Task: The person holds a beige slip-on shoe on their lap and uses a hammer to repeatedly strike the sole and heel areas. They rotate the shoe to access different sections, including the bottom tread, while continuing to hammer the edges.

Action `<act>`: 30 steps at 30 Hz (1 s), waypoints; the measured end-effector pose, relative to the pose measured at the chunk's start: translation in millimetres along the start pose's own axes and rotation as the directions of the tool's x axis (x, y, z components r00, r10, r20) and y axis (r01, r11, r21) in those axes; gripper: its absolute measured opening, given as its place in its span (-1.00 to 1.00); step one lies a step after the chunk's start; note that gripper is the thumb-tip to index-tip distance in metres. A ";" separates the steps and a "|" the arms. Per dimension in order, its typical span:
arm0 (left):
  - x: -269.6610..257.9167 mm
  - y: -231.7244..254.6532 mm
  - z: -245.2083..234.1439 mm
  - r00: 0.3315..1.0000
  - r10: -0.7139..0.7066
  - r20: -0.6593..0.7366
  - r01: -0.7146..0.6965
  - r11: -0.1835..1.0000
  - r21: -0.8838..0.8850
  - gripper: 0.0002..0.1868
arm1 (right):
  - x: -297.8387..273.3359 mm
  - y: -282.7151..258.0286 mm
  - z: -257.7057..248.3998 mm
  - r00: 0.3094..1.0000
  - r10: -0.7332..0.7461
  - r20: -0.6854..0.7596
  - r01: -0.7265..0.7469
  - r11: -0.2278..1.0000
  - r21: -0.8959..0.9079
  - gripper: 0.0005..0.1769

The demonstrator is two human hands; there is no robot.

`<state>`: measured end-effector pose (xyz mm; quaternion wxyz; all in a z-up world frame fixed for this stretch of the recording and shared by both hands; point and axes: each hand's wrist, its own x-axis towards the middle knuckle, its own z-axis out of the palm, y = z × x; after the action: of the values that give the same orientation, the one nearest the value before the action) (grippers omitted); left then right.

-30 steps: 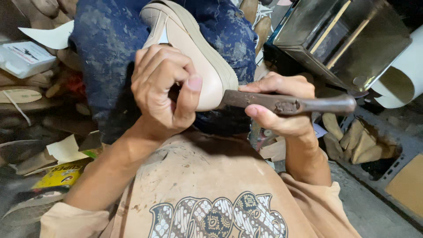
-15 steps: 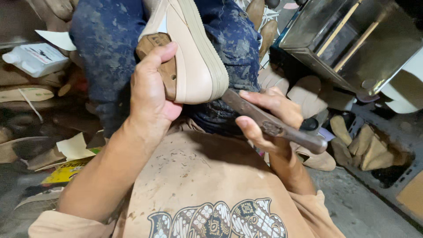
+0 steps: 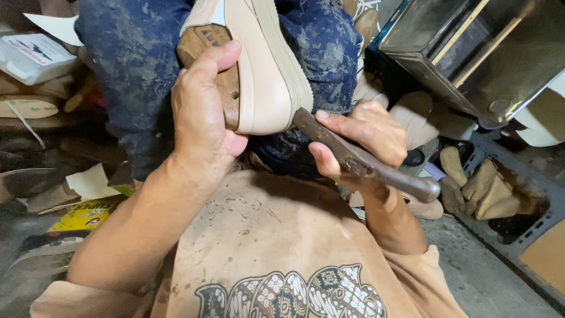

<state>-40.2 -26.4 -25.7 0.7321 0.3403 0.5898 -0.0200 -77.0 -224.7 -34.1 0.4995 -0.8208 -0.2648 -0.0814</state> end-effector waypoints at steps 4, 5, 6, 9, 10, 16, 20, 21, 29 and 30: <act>7.2 -3.1 -0.5 0.997 0.062 -0.034 -0.062 0.998 0.014 -0.81 | 37.0 2.5 -18.3 0.979 -0.039 0.200 0.037 0.999 0.017 -0.70; 5.4 0.1 0.9 0.998 0.027 -0.053 -0.026 0.999 0.033 -0.73 | 43.6 1.4 -21.7 0.959 -0.009 0.284 -0.008 0.998 0.057 -0.69; 3.6 2.2 1.3 0.997 -0.010 -0.079 0.014 0.999 0.049 -0.65 | 50.0 0.7 -25.0 0.928 0.017 0.373 -0.057 0.994 0.096 -0.68; -0.5 5.7 -1.4 0.998 -0.019 -0.062 0.022 0.998 0.051 -0.63 | 38.4 1.1 -25.7 0.916 0.150 0.373 -0.217 0.966 0.142 -0.66; -1.4 6.6 -1.6 0.998 -0.016 -0.064 0.019 0.999 0.046 -0.63 | 32.1 3.5 -23.5 0.915 0.145 0.376 -0.212 0.966 0.145 -0.66; -2.2 3.3 -6.1 0.998 -0.034 -0.051 0.037 0.998 0.060 -0.63 | 12.6 2.6 -10.5 0.986 0.077 0.147 -0.089 0.993 0.072 -0.62; -0.9 -4.3 -10.1 1.000 0.018 -0.020 -0.017 0.999 0.047 -0.68 | 28.2 4.7 -10.5 0.976 0.001 0.219 -0.019 0.996 0.082 -0.67; -1.1 -8.1 -12.2 0.999 0.042 -0.001 -0.042 0.997 0.059 -0.68 | 33.7 6.1 -11.0 0.960 -0.058 0.275 0.032 0.995 0.100 -0.68; -12.2 -5.2 -29.6 0.914 0.163 0.372 -0.191 0.981 0.040 -0.54 | 14.6 2.9 -32.2 0.952 0.130 0.278 -0.203 0.947 0.250 -0.60; -13.9 -7.2 -34.0 0.858 0.239 0.454 -0.294 0.954 0.054 -0.54 | 2.0 -0.6 -36.1 0.956 0.237 0.174 -0.276 0.928 0.252 -0.52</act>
<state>-76.4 -19.4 -19.4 0.8205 0.4488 0.3526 -0.0311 -70.9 -255.0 -15.2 0.5943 -0.7753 -0.1982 0.0803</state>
